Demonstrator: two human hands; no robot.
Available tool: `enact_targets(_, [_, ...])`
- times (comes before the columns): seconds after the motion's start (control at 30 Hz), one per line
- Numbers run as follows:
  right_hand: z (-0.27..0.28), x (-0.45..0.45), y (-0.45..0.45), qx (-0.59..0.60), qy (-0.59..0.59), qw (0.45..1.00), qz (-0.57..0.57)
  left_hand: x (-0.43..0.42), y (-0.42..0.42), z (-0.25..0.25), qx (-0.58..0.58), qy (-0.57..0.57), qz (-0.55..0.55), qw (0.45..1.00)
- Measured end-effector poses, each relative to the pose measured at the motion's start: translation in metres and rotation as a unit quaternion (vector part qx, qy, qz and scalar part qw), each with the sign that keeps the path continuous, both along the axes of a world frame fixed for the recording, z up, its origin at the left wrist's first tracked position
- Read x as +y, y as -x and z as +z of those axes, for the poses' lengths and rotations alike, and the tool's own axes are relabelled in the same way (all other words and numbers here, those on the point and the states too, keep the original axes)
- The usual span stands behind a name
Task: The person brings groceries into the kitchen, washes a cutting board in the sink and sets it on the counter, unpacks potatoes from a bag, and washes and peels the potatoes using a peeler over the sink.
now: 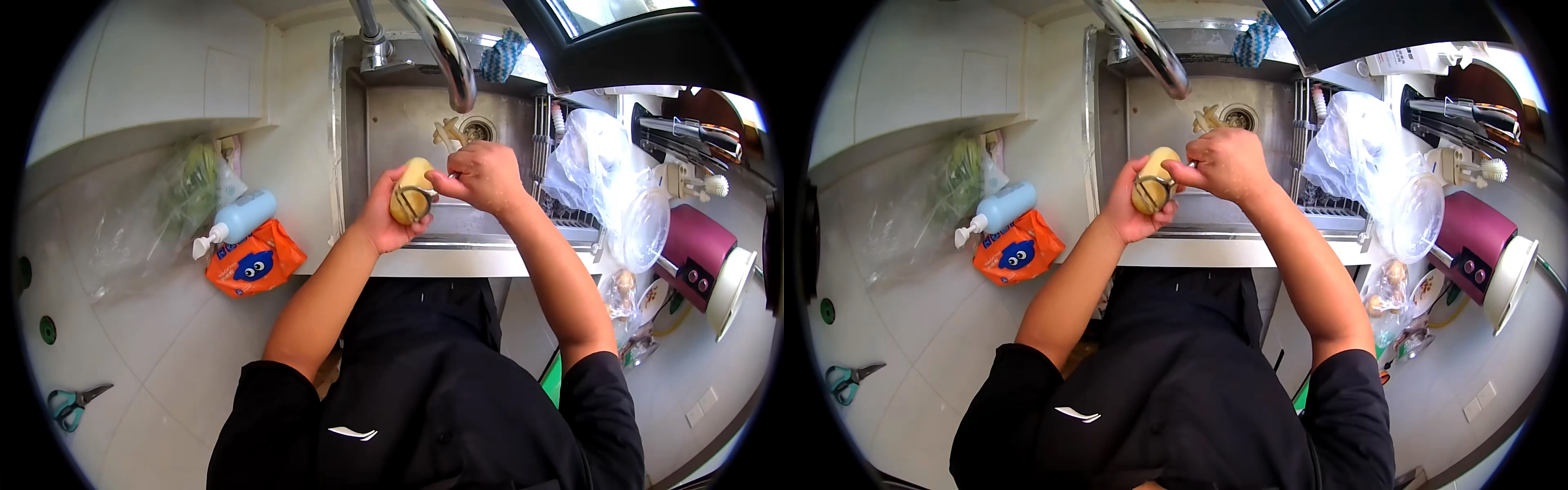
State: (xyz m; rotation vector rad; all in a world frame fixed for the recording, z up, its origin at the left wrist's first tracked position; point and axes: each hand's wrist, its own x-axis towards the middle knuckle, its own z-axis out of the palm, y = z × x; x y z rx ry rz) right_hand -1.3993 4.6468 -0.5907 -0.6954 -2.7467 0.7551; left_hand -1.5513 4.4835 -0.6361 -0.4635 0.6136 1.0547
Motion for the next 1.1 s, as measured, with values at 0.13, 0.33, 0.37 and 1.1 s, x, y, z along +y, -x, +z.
enact_targets(0.13, [-0.019, 0.025, -0.009, 0.078, 0.012, 0.997, 0.002, -0.008, 0.002, 0.007, -0.014, -0.098, -0.035, 0.994])
enact_targets(0.33, [-0.039, 0.051, -0.04, -0.319, -0.078, 0.932, -0.155, -0.018, 0.015, 0.013, -0.038, -0.121, 0.045, 0.991])
enact_targets(0.37, [-0.034, 0.046, -0.043, -0.324, -0.069, 0.931, -0.155, -0.015, 0.014, 0.015, -0.039, -0.12, 0.048, 0.991])
enact_targets(1.1, [-0.032, 0.055, -0.055, -0.354, -0.08, 0.925, -0.113, -0.014, 0.01, 0.035, 0.081, -0.076, -0.055, 0.992])
